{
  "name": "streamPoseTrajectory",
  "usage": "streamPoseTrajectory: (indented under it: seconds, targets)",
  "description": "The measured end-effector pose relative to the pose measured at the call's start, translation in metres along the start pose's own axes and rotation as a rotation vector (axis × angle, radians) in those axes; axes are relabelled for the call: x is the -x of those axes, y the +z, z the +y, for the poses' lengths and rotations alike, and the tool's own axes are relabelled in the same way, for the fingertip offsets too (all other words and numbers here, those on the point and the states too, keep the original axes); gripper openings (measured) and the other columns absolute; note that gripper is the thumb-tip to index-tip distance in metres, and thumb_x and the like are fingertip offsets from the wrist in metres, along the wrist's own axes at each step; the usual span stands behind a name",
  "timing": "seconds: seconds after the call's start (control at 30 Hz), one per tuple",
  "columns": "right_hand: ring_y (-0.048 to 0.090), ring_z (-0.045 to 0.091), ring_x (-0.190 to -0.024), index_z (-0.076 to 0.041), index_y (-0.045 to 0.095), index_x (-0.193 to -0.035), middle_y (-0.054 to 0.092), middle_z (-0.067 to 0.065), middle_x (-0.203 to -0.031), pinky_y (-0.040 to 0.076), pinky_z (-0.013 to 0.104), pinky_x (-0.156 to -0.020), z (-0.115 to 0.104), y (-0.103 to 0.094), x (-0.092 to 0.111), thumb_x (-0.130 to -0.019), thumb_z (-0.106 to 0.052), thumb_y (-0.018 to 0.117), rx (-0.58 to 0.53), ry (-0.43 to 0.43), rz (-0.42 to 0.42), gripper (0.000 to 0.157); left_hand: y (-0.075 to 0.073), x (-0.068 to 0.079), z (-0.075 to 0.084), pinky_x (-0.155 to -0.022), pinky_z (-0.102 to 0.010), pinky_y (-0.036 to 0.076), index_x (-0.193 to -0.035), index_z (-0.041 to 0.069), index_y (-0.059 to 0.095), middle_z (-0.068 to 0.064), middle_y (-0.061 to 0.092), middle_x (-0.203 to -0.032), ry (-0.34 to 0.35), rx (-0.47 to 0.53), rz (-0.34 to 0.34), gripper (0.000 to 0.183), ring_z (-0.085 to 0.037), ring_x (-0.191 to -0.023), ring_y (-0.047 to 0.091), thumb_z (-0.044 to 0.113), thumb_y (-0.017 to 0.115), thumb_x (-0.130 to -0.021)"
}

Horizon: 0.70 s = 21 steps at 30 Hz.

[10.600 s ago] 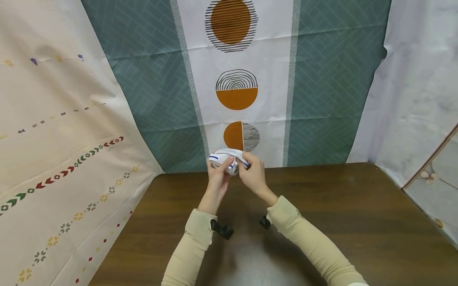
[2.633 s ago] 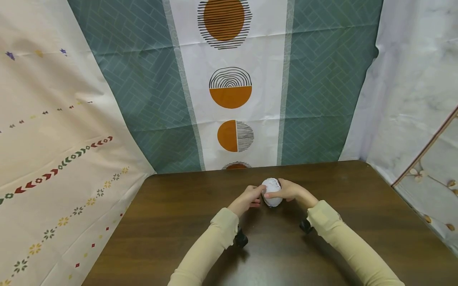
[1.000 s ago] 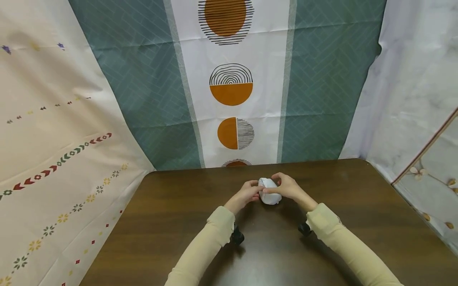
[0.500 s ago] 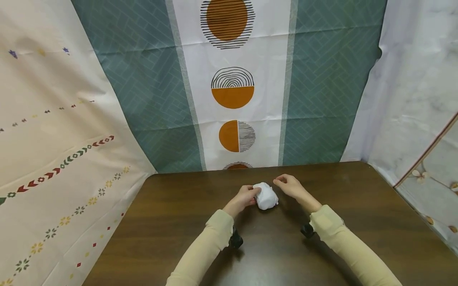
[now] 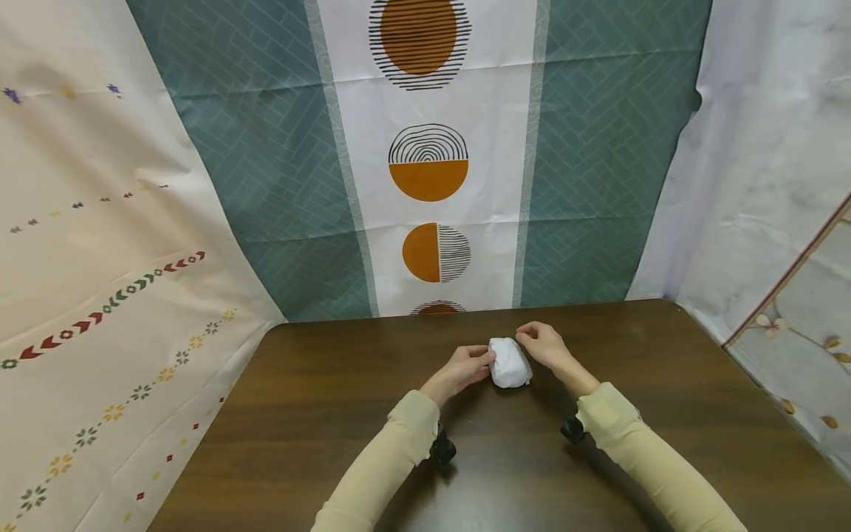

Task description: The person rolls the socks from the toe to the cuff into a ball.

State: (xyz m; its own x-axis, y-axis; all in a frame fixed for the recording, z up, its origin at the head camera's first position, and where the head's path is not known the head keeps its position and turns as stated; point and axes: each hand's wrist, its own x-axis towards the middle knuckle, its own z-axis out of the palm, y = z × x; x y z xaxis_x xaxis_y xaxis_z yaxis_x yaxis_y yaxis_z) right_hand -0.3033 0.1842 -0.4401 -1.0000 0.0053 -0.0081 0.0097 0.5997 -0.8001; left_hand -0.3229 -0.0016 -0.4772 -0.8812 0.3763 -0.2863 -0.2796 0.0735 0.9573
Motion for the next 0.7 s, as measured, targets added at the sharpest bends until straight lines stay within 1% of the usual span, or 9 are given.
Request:
streamPoseTrajectory:
  seconds: [0.07,0.27,0.37,0.47,0.6,0.7]
  targets:
    - [0.054,0.037,-0.112,0.005,0.059,-0.119,0.059,0.026,-0.12,0.046,0.047,-0.09,0.0,0.0,0.0,-0.097,-0.018,0.05,-0.002,-0.009,0.015,0.033,0.002,0.0,0.001,-0.104,-0.042,0.044,-0.139,-0.008,0.042,-0.023,0.053,-0.136,-0.001,-0.008,-0.005,0.049,-0.026,-0.121,0.056,0.015,0.055,-0.099]
    - [0.057,0.036,-0.107,0.006,0.06,-0.116,0.061,0.025,-0.116,0.048,0.046,-0.088,0.0,0.001,-0.001,-0.095,-0.012,0.051,-0.005,-0.031,0.037,0.03,0.005,0.0,0.001,-0.101,-0.041,0.047,-0.138,-0.01,0.043,-0.022,0.056,-0.129,-0.016,-0.032,-0.014,0.049,-0.021,-0.106,0.061,0.017,0.055,-0.098]
    - [0.057,0.035,-0.106,0.005,0.06,-0.117,0.061,0.025,-0.116,0.048,0.044,-0.086,0.001,0.001,0.0,-0.095,-0.012,0.051,0.003,-0.04,0.035,0.03,0.004,0.001,0.0,-0.098,-0.041,0.049,-0.135,-0.011,0.045,-0.022,0.059,-0.125,-0.018,-0.049,0.007,0.046,-0.02,-0.098,0.063,0.017,0.053,-0.1]
    - [0.057,0.033,-0.103,0.004,0.062,-0.115,0.063,0.024,-0.115,0.048,0.042,-0.083,0.003,-0.001,0.001,-0.095,-0.012,0.051,0.033,-0.057,0.039,0.028,0.003,0.001,-0.001,-0.094,-0.041,0.052,-0.132,-0.01,0.049,-0.021,0.063,-0.118,-0.021,-0.086,0.033,0.043,-0.02,-0.09,0.065,0.019,0.052,-0.1]
    - [0.059,0.034,-0.102,0.004,0.062,-0.113,0.064,0.023,-0.112,0.049,0.043,-0.083,0.006,-0.007,0.002,-0.094,-0.013,0.051,0.086,-0.107,0.03,0.027,-0.001,0.003,0.001,-0.089,-0.039,0.054,-0.13,-0.007,0.052,-0.021,0.067,-0.113,-0.019,-0.169,0.041,0.041,-0.025,-0.093,0.068,0.021,0.051,-0.1]
    - [0.059,0.035,-0.1,0.004,0.062,-0.112,0.065,0.023,-0.109,0.048,0.047,-0.084,0.009,-0.011,0.003,-0.094,-0.011,0.051,0.136,-0.176,0.03,0.026,-0.011,0.007,0.005,-0.085,-0.038,0.055,-0.129,-0.006,0.053,-0.022,0.066,-0.116,0.006,-0.274,0.022,0.039,-0.029,-0.099,0.068,0.02,0.049,-0.101]
